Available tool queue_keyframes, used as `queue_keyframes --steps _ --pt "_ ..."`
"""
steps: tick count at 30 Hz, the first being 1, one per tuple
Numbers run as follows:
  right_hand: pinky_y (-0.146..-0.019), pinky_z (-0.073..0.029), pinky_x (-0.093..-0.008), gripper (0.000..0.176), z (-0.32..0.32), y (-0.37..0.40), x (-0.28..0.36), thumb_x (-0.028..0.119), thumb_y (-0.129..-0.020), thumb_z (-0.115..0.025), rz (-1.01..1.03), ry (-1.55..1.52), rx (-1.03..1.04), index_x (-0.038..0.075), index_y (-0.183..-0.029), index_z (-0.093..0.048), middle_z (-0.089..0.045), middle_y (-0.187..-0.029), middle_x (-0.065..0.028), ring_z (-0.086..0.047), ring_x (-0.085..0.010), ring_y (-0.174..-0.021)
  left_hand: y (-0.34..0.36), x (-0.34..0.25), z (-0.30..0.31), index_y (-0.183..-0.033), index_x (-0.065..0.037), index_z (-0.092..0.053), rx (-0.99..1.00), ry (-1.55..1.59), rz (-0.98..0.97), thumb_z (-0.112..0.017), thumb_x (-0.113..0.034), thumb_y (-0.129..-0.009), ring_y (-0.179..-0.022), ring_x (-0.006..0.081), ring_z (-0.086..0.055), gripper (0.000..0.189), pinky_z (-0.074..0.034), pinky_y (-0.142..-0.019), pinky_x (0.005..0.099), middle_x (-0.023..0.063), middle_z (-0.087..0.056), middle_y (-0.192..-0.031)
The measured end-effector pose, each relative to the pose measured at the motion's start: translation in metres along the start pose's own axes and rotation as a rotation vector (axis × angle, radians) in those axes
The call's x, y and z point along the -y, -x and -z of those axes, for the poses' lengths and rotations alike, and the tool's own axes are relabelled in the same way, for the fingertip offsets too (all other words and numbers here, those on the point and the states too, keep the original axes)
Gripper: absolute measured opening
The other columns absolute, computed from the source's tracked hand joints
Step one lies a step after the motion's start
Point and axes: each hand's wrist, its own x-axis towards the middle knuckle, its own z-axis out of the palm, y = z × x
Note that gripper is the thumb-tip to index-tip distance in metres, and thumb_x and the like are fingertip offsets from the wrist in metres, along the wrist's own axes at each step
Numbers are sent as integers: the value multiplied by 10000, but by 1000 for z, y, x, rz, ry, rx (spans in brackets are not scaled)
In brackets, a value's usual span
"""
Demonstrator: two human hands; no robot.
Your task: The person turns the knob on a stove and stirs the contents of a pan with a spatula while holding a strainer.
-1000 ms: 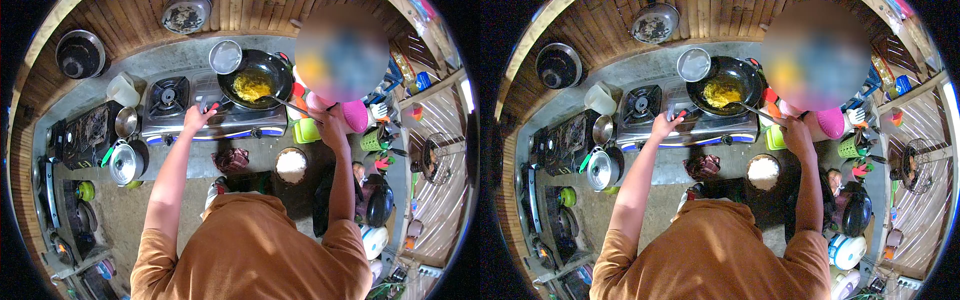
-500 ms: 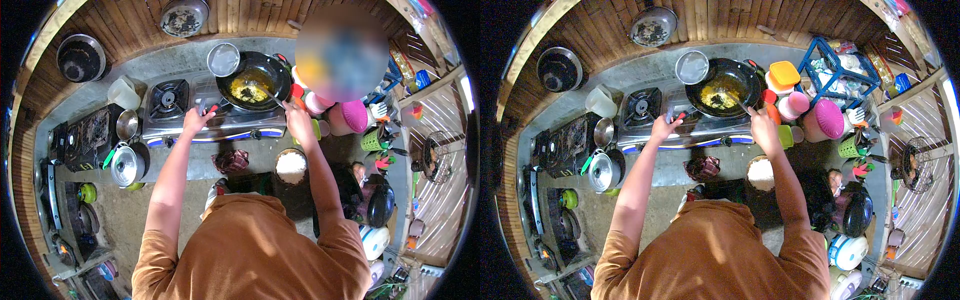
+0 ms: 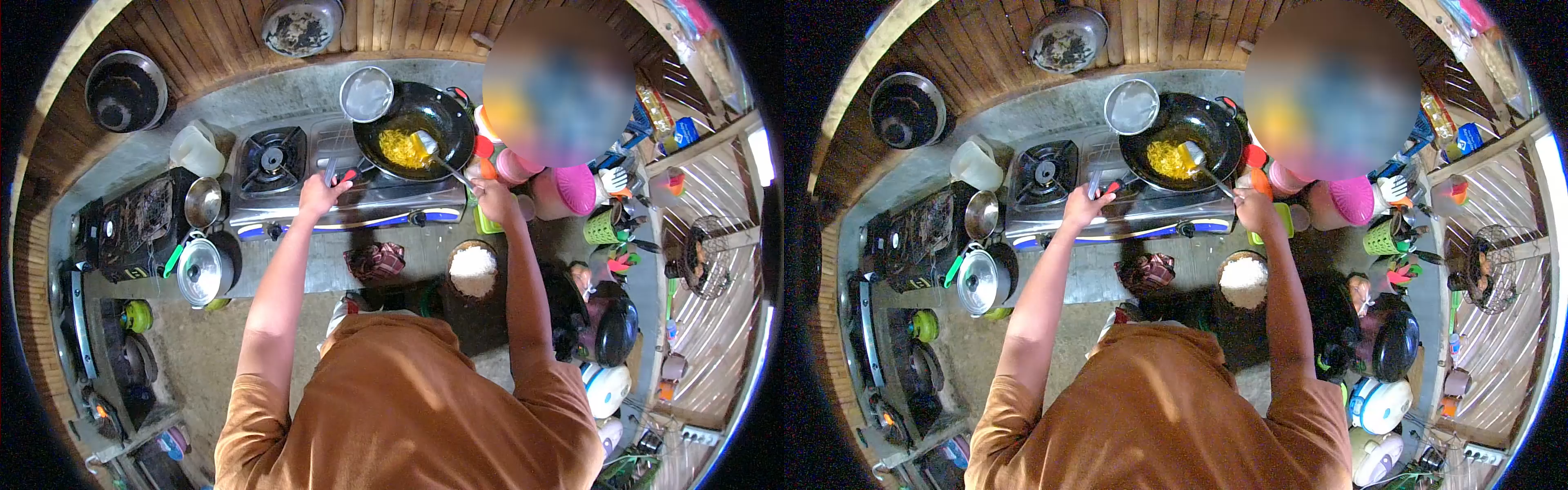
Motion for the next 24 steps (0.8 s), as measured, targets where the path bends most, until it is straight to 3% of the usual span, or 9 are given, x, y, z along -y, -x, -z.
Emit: queue_keyframes --steps 3,7,9,13,17,18,20,22,24 --pt "-952 -495 -385 341 -12 3 11 168 -953 -564 -43 -82 78 -8 -1229 -658 -674 -1132 -271 -672 -342 -1087 -3 7 -1 -794 -71 -546 -19 -25 -15 -846 -441 -780 -528 182 -656 477 -516 -538 348 74 -628 -596" --pt "-864 -520 -436 321 -10 6 44 163 -953 -559 -6 -201 -71 34 -1222 -678 -688 -1036 -267 -670 -413 -983 -1 5 4 -771 -69 -559 -13 -33 -50 -836 -488 -770 -536 232 -652 502 -518 -577 391 96 -636 -600" --pt "-849 -521 -467 331 -1 5 63 167 -948 -572 -216 -74 -149 41 -1241 -659 -685 -1026 -268 -662 -427 -980 0 4 7 -764 -67 -579 -63 -81 -105 -822 -519 -770 -585 281 -666 513 -522 -619 422 112 -643 -606" --pt "-836 -501 -544 271 -20 -12 35 195 -945 -587 -125 -45 -372 42 -1159 -655 -677 -974 -256 -629 -471 -959 -4 5 14 -770 -69 -595 -4 -41 -71 -805 -535 -778 -621 298 -681 511 -530 -649 426 124 -651 -611" --pt "-833 -502 -531 258 -49 -33 8 193 -941 -592 -53 -29 -420 21 -1125 -648 -678 -926 -247 -631 -464 -953 -11 11 15 -793 -68 -597 40 -19 -62 -803 -519 -785 -652 310 -692 496 -532 -655 423 133 -660 -636" --pt "-830 -506 -507 279 -64 -42 -8 196 -940 -597 -65 -44 -351 14 -1145 -651 -681 -938 -244 -643 -442 -944 -11 8 19 -793 -68 -597 44 -16 -66 -803 -519 -785 -652 310 -692 496 -532 -655 423 133 -660 -636" --pt "-827 -510 -483 300 -77 -39 -11 198 -938 -603 -84 -59 -280 8 -1164 -654 -685 -949 -241 -656 -419 -935 -5 -2 31 -851 -63 -644 82 -29 -58 -796 -461 -795 -859 404 -693 429 -526 -771 492 205 -711 -852" --pt "-792 -507 -381 326 -75 -40 12 180 -973 -597 -187 -48 -129 38 -1260 -657 -701 -901 -171 -666 -285 -842 -7 -2 32 -852 -62 -646 75 -39 -64 -797 -457 -795 -861 402 -693 427 -527 -769 492 203 -711 -854" --pt "-785 -506 -376 331 -67 -28 36 172 -966 -607 -212 -140 -80 43 -1268 -653 -704 -901 -152 -661 -261 -835 -8 0 31 -854 -61 -648 75 -47 -64 -798 -454 -795 -863 400 -694 425 -529 -768 492 201 -711 -856"
